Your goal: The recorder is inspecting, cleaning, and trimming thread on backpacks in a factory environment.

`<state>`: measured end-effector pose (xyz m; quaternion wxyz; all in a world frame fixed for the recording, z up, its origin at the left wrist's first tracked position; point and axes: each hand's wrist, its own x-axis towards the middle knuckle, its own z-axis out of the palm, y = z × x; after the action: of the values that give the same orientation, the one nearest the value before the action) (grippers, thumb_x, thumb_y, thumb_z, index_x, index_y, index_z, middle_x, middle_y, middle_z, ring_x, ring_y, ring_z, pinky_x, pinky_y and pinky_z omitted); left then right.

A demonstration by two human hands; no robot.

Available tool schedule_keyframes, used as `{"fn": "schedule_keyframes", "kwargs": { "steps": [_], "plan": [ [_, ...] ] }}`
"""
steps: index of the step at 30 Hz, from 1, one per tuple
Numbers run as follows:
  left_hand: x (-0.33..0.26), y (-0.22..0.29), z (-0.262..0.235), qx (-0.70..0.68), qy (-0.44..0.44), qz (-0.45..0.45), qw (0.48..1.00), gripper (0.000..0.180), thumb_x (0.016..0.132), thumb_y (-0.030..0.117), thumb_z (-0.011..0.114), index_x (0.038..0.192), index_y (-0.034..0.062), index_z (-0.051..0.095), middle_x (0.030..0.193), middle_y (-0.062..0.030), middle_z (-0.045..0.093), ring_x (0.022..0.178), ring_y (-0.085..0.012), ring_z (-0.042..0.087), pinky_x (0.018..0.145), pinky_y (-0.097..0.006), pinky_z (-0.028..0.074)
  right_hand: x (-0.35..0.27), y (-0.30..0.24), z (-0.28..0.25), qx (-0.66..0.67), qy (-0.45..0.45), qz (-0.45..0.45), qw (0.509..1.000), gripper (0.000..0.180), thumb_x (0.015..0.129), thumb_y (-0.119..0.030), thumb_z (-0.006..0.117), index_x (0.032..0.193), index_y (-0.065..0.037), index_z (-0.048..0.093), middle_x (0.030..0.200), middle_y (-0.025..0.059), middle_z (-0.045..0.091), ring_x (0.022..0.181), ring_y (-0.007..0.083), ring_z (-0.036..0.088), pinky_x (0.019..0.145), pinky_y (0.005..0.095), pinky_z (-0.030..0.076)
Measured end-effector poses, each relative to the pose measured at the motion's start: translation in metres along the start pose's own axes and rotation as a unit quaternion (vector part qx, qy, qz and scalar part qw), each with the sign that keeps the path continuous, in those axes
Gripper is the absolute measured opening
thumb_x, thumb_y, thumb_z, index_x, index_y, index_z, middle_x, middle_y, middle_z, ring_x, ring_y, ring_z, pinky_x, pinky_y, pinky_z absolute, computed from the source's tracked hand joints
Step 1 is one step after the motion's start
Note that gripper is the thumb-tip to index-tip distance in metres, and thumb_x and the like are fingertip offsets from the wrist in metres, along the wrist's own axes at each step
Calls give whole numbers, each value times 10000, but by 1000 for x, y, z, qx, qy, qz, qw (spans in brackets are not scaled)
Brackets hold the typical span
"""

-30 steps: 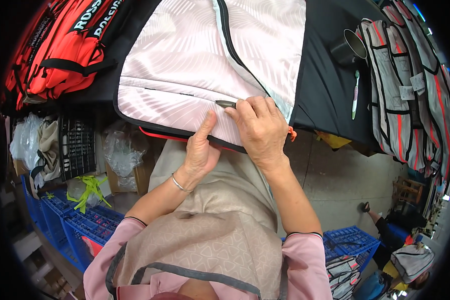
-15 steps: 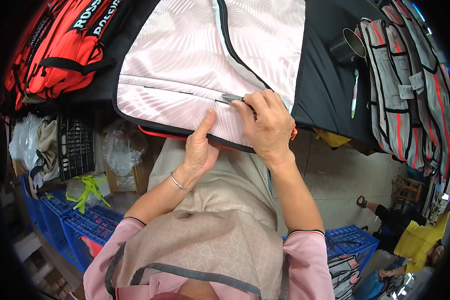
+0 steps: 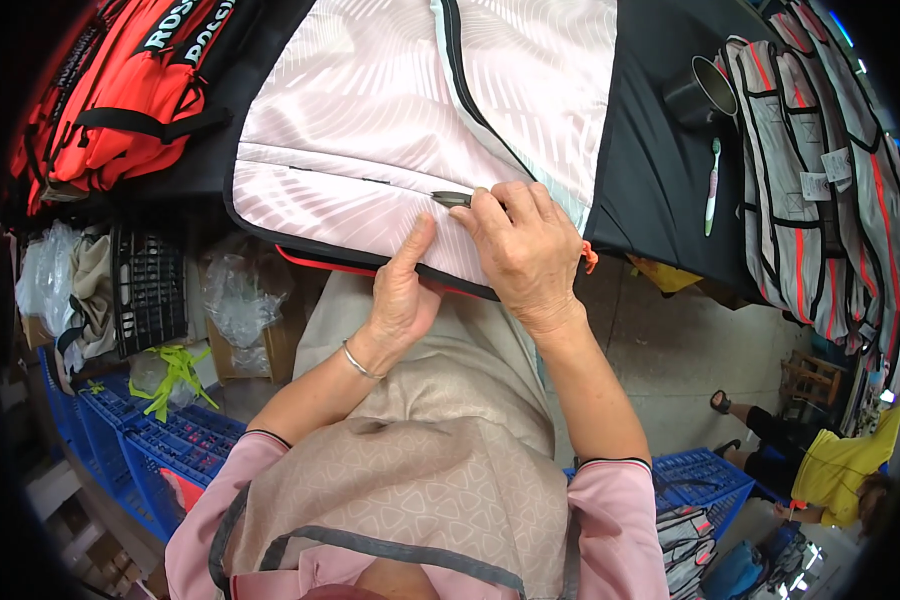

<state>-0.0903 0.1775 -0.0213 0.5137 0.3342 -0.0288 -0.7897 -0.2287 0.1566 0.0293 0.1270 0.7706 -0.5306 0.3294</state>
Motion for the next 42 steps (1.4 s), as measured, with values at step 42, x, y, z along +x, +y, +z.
{"fn": "schedule_keyframes", "kwargs": {
  "steps": [42],
  "plan": [
    [-1,2,-3,2,21,8,1000,516,865,292,751,1210,-40,557,1200,-86,583,1106,-161,546,958,-317,441,5,-3,1,-28,-31,-38,998,211,731,-187,794,819,-92,627,752,7,581,660,177,561,550,322,451]
  ]
}}
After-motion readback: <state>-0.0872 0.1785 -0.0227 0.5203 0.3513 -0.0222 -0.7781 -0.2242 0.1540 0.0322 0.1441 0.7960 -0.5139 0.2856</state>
